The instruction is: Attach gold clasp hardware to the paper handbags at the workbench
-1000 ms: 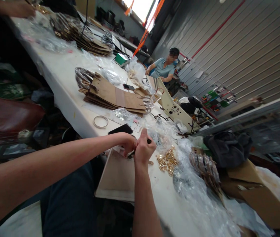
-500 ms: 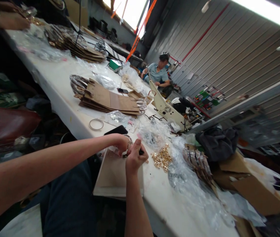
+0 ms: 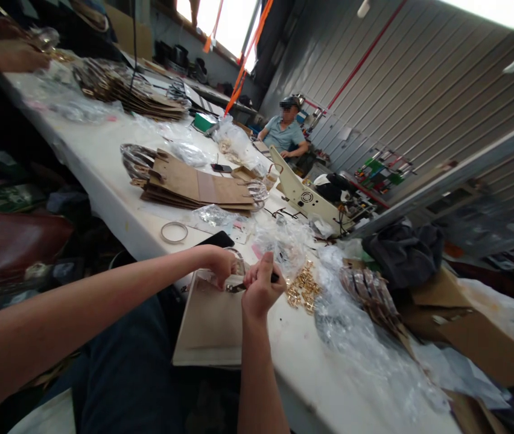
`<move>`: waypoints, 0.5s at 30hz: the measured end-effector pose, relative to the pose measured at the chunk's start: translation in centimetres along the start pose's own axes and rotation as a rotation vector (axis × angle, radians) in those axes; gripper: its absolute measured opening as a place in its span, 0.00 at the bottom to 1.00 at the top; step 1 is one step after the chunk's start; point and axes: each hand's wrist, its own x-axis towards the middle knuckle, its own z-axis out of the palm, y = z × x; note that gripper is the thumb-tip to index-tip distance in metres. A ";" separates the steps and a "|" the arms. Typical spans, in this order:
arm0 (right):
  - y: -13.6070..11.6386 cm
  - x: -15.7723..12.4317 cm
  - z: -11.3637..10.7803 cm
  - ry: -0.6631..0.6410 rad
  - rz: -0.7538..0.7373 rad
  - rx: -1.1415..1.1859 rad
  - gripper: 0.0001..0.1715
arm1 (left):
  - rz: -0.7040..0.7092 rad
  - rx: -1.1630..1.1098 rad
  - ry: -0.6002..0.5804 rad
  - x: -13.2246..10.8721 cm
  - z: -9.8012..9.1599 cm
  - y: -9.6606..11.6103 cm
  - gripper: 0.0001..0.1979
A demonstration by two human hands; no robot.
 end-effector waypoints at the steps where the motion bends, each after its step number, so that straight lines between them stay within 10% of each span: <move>1: 0.3 -0.1 0.1 0.001 -0.019 -0.021 0.40 | -0.016 0.001 -0.008 -0.4 -0.1 0.2 0.10; 9: -1.1 2.1 -1.3 -0.052 0.148 0.014 0.43 | -0.069 -0.092 -0.032 -2.0 -0.4 0.6 0.25; 15: -2.1 5.4 -10.3 -0.195 0.471 -0.546 0.42 | -0.109 -0.081 0.033 -1.4 0.2 0.9 0.30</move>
